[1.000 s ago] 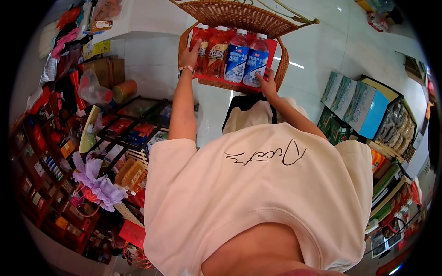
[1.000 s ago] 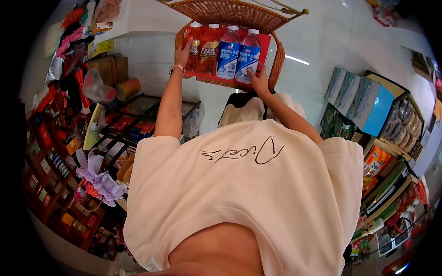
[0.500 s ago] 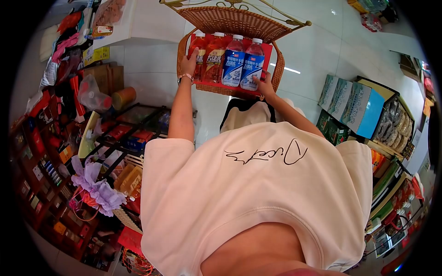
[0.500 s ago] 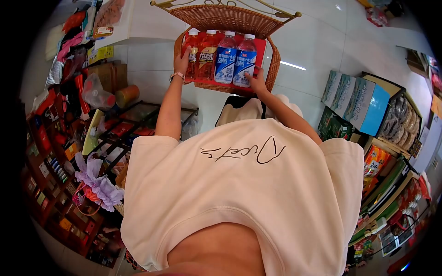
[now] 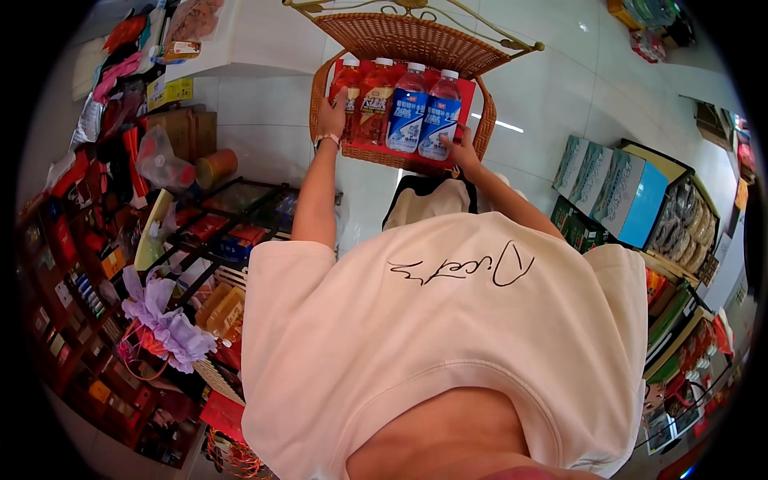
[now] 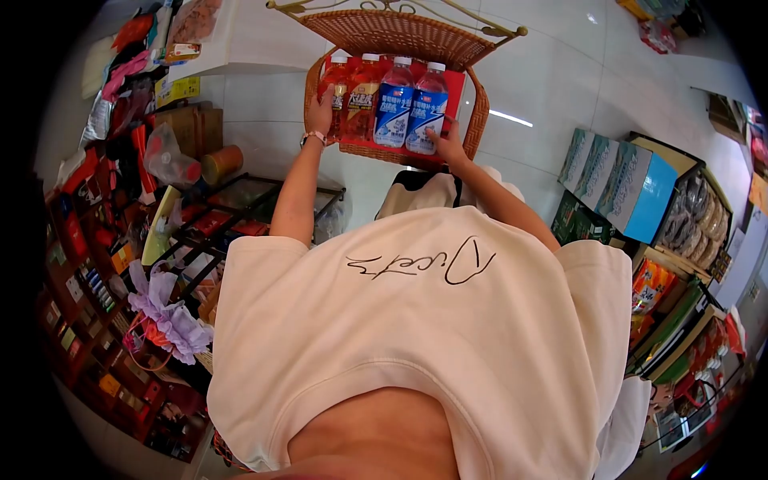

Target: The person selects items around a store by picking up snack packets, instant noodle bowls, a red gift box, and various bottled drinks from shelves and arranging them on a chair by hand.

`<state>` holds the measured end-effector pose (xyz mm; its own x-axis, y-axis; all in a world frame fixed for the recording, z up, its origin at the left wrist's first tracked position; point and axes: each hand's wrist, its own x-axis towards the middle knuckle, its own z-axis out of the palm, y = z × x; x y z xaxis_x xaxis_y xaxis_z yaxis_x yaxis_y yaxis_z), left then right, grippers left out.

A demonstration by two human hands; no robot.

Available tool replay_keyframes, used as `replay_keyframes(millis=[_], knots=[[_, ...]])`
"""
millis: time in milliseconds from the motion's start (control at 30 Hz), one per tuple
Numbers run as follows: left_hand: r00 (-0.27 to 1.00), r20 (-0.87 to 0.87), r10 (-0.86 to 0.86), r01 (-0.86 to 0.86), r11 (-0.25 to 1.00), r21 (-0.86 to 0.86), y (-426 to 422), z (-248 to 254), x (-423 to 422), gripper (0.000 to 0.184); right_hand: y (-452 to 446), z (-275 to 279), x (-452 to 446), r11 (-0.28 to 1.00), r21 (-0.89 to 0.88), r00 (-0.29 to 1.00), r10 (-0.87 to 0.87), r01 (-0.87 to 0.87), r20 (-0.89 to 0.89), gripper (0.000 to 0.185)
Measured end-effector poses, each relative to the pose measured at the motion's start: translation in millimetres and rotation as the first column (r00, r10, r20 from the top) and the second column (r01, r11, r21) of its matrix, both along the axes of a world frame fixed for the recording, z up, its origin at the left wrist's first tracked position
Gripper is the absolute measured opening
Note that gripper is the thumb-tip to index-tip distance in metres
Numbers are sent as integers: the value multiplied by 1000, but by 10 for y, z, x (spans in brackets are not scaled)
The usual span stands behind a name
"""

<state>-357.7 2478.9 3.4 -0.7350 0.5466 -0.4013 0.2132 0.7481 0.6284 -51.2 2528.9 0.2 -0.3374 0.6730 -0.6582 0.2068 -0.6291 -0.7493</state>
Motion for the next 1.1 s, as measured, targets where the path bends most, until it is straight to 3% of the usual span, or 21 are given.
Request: replay_keyframes(millis=[100,200,233,333,400,467,533,600,667,733,767,867,900,933,1000,1100], knots=[[997,-42,-66,68,997,45,-107,-2,82,68,-4,-2,18,999,28,1000,21,-22,16,62],[919,-392,-51,74,996,43,-305,-146,281,63,-14,-110,1,999,52,999,-14,15,-31,62],[912,-407,-58,71,997,17,-399,-188,348,63,-16,-130,0,998,54,1000,-15,16,-24,62],[881,-472,-1,93,981,172,-757,-191,642,59,-18,-137,-16,999,44,1000,1,0,-17,63],[961,-269,62,15,961,275,-1045,-89,891,61,-3,-111,12,999,13,999,30,-30,-29,67],[987,-21,160,-154,972,178,-1432,-223,1108,63,8,-89,21,997,63,999,34,-32,-23,64],[996,-83,43,-43,999,-4,-1975,-514,1303,63,-10,-193,33,994,100,998,47,-41,-51,63],[998,57,20,-9,984,-181,-2575,-870,1501,60,-1,-191,47,992,110,997,70,-66,-37,65],[887,415,205,-83,953,-292,-3017,-1019,1696,54,0,-374,76,987,133,995,95,-91,-23,67],[802,507,316,-165,933,-320,-3175,-773,1930,50,-3,-435,80,982,144,993,118,-119,15,69],[876,457,153,-27,962,-270,-3323,-793,2006,46,-7,-393,61,987,114,993,111,-115,48,70],[922,355,154,-109,984,-142,-3704,-1253,2257,41,-45,-411,50,987,145,997,73,-72,-3,69],[967,249,51,-24,993,-111,-3806,-1437,2309,38,-67,-390,41,986,144,997,77,-79,22,69],[953,281,113,-79,988,-130,-3780,-1461,2302,37,-57,-386,29,985,150,996,81,-87,45,68],[907,348,237,-186,967,-174,-3687,-1348,2333,36,-76,-294,33,980,155,989,108,-123,105,67],[902,375,213,-224,974,-14,-3435,-762,2262,37,-86,-179,23,968,166,976,164,-188,145,66]])
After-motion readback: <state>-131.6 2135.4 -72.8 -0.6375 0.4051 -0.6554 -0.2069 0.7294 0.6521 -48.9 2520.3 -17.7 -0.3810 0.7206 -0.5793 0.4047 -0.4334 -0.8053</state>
